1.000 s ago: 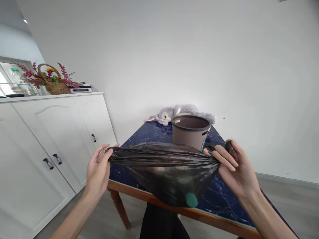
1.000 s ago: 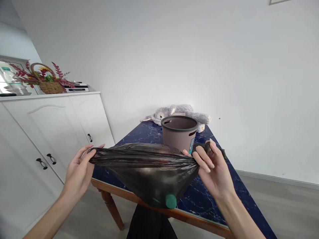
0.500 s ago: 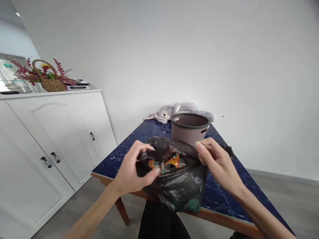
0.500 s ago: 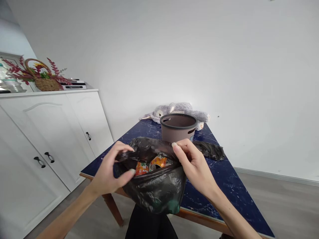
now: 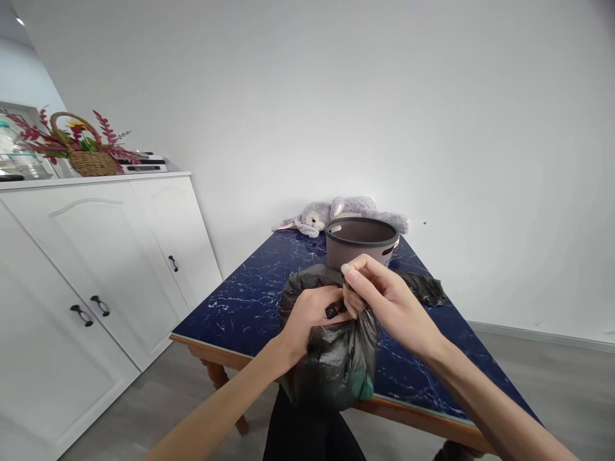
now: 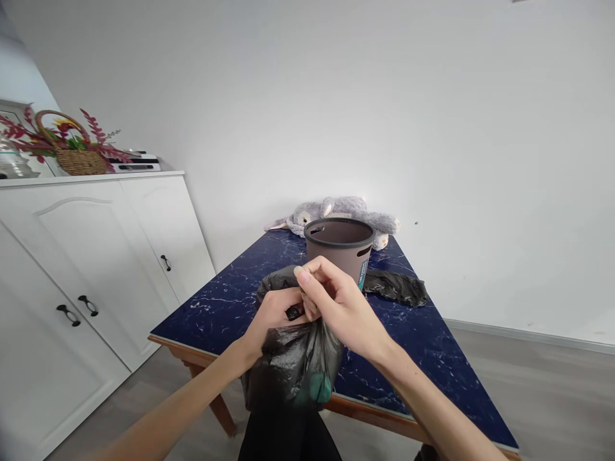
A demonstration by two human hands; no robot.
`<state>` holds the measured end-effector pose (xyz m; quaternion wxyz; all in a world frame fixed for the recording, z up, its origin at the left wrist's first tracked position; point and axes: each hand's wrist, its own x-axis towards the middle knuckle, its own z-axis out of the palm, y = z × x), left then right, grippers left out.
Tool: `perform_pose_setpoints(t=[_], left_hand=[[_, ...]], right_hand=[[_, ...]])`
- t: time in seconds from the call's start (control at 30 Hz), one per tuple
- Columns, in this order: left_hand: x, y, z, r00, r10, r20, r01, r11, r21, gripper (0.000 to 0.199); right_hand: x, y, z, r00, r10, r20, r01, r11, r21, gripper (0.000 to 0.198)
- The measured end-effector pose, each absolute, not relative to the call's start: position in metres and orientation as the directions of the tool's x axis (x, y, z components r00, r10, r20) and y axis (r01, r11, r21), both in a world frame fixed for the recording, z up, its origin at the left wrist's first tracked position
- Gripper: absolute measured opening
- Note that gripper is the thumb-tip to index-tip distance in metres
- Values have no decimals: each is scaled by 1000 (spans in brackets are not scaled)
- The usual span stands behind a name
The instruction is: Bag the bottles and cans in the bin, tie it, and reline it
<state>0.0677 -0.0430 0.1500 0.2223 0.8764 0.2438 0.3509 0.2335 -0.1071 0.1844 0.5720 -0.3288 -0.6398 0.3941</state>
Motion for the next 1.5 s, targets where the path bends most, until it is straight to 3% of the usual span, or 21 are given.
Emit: perform_pose_setpoints(t=[0.1, 0.2, 0.27, 0.37, 0.43, 0.5, 0.7, 0.8, 0.9, 1.0, 1.1, 1.2, 1.33, 1.43, 1.5], left_hand=[[64, -42, 150, 584, 571, 577, 285, -810, 512, 40], [62, -42, 148, 579, 532, 618, 301, -843, 445, 42], [64, -41, 144, 610, 499, 615, 283, -863, 420, 41], [66, -41, 140, 660, 464, 591, 243, -876, 416, 38], [63, -44, 142, 650, 490, 581, 258, -861, 439, 33], [53, -51, 146, 602, 563, 566, 313, -819, 482, 27], [-11, -69, 162, 343, 755, 558, 515, -648, 561, 35], [-39, -69, 165, 334, 756, 564, 582, -635, 508, 46], [-51, -68, 165, 443, 713, 544, 607, -685, 403, 68], [-51, -66, 161, 586, 650, 485, 603, -749, 276, 53], [-45, -62, 156, 706, 542, 457, 534, -830, 159, 21], [-36, -58, 154, 769, 438, 465, 482, -876, 28, 24], [-21, -57, 158, 812, 373, 449, 473, -871, -131, 27], [-13, -58, 162, 822, 360, 440, 468, -868, -164, 23], [-11, -58, 164, 824, 362, 435, 463, -873, -150, 19]], right_hand=[[252, -111, 167, -21, 847, 531, -41, 530, -847, 25], [262, -112, 142, 43, 847, 530, -82, 532, -843, 73], [259, -112, 128, -26, 873, 487, -33, 486, -873, 91], [241, -109, 120, -91, 916, 390, 50, 395, -917, 71], [229, -106, 120, -48, 930, 365, 44, 367, -929, 55], [223, -104, 122, 27, 928, 371, -6, 371, -929, 51], [234, -105, 125, 216, 910, 353, -210, 397, -894, 43], [240, -101, 125, 251, 913, 321, -430, 403, -808, 37], [240, -92, 124, 202, 919, 338, -582, 390, -714, 32], [238, -86, 123, 98, 921, 377, -587, 359, -726, 34], [235, -88, 125, 3, 907, 420, -394, 388, -834, 40], [230, -95, 132, -77, 874, 479, 47, 483, -874, 43], [218, -101, 139, -304, 836, 456, 539, 546, -641, 29], [208, -98, 133, -408, 833, 375, 716, 546, -435, 19], [203, -93, 125, -394, 850, 349, 782, 510, -359, 24]])
